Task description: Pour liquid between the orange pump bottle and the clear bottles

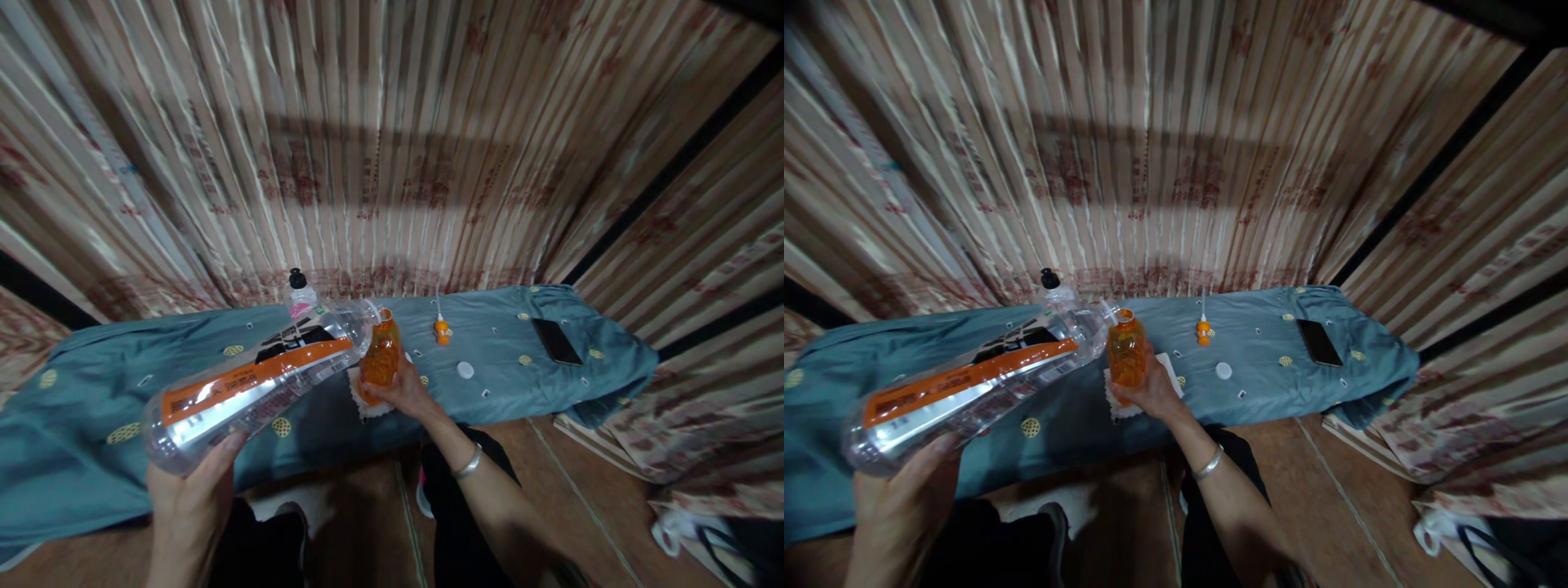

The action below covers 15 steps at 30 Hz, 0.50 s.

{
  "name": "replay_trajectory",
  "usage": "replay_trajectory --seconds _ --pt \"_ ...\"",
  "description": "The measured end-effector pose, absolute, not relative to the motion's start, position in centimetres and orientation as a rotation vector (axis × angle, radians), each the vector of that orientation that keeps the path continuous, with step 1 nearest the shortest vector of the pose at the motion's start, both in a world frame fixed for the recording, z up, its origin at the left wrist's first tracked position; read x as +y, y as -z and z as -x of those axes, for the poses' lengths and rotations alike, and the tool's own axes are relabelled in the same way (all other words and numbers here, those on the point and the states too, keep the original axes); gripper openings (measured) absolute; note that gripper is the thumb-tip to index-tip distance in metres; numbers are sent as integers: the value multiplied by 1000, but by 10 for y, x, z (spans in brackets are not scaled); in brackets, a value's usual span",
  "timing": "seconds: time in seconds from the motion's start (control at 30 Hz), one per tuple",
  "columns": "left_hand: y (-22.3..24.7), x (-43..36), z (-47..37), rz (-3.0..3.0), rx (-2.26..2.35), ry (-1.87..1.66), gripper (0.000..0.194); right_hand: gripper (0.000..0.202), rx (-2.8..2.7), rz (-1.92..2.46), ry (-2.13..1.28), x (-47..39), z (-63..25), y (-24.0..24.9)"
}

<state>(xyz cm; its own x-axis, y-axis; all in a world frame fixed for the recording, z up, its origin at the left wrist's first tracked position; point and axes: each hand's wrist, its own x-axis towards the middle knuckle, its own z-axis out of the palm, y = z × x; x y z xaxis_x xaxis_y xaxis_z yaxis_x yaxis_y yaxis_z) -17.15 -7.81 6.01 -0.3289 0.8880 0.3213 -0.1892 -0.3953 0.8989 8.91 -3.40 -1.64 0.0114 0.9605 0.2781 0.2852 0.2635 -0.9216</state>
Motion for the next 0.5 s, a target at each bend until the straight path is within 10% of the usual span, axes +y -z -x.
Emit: replay_trajectory --seconds 0.5 --pt "-49 -82 182 -1304 1167 -1750 58 75 -1503 1257 -801 -34 -90 15"
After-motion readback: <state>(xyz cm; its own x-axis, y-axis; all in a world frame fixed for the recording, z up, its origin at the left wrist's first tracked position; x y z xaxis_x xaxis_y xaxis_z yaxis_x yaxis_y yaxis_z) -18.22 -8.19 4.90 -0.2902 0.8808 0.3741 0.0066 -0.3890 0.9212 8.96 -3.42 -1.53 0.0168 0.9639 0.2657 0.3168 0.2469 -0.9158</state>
